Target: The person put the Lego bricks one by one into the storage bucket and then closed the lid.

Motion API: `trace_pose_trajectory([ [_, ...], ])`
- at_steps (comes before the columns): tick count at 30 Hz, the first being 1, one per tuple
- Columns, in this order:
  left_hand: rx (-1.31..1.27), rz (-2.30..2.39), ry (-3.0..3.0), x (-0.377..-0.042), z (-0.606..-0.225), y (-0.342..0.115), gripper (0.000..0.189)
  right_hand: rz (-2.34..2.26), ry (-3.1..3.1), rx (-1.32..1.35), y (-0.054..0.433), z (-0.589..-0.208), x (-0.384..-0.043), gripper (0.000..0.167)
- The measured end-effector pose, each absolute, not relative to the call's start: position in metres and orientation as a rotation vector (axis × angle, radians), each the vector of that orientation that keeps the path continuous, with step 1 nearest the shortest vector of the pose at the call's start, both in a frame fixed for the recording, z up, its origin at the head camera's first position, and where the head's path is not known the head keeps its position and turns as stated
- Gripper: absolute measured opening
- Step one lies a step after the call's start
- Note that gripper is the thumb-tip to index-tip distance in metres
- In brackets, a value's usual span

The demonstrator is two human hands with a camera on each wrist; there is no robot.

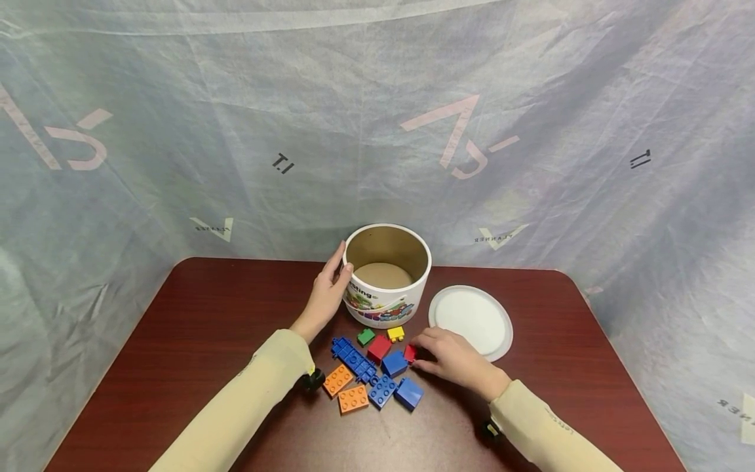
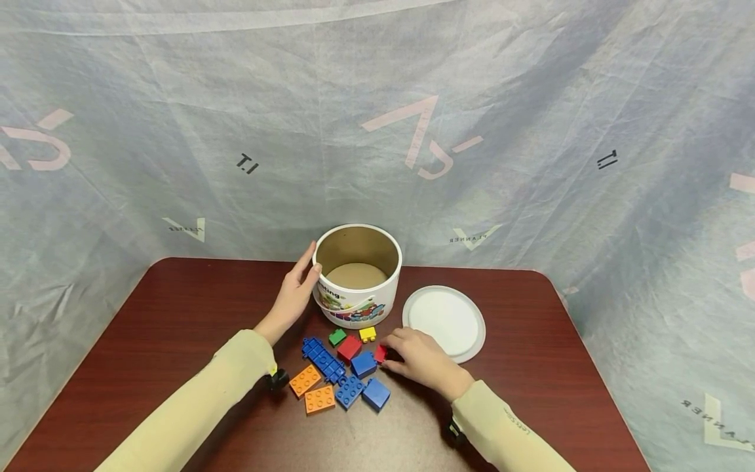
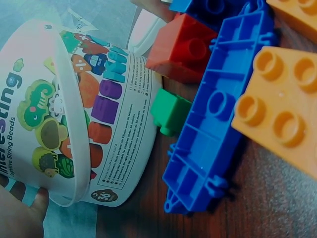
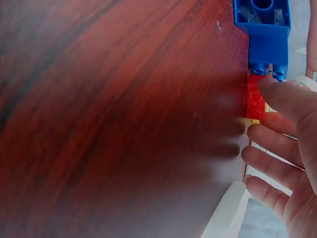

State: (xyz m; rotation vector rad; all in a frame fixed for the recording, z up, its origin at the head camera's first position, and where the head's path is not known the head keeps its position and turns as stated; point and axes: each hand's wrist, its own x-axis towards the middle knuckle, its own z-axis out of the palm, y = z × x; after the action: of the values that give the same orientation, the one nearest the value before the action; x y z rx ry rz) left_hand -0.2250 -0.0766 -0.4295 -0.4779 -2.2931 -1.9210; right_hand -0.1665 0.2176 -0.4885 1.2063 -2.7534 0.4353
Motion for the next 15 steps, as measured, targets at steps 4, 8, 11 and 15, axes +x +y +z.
trace_pose_trajectory([
  [4,-0.478,-1.926,-2.288,-0.2252,-0.4298,-0.0761,0.059,0.424,-2.743,1.210,0.2175,-0.4901,-0.1666,0.031],
  [8,-0.480,-1.930,-2.286,-0.2249,-0.4299,-0.0760,0.059,0.426,-2.742,1.202,0.2170,-0.4914,-0.1671,0.030],
  [11,-0.478,-1.925,-2.291,-0.2245,-0.4298,-0.0762,0.059,0.424,-2.739,1.196,0.2165,-0.4920,-0.1672,0.029],
  [15,-0.476,-1.925,-2.298,-0.2244,-0.4299,-0.0765,0.060,0.428,-2.731,1.194,0.2155,-0.4917,-0.1668,0.027],
])
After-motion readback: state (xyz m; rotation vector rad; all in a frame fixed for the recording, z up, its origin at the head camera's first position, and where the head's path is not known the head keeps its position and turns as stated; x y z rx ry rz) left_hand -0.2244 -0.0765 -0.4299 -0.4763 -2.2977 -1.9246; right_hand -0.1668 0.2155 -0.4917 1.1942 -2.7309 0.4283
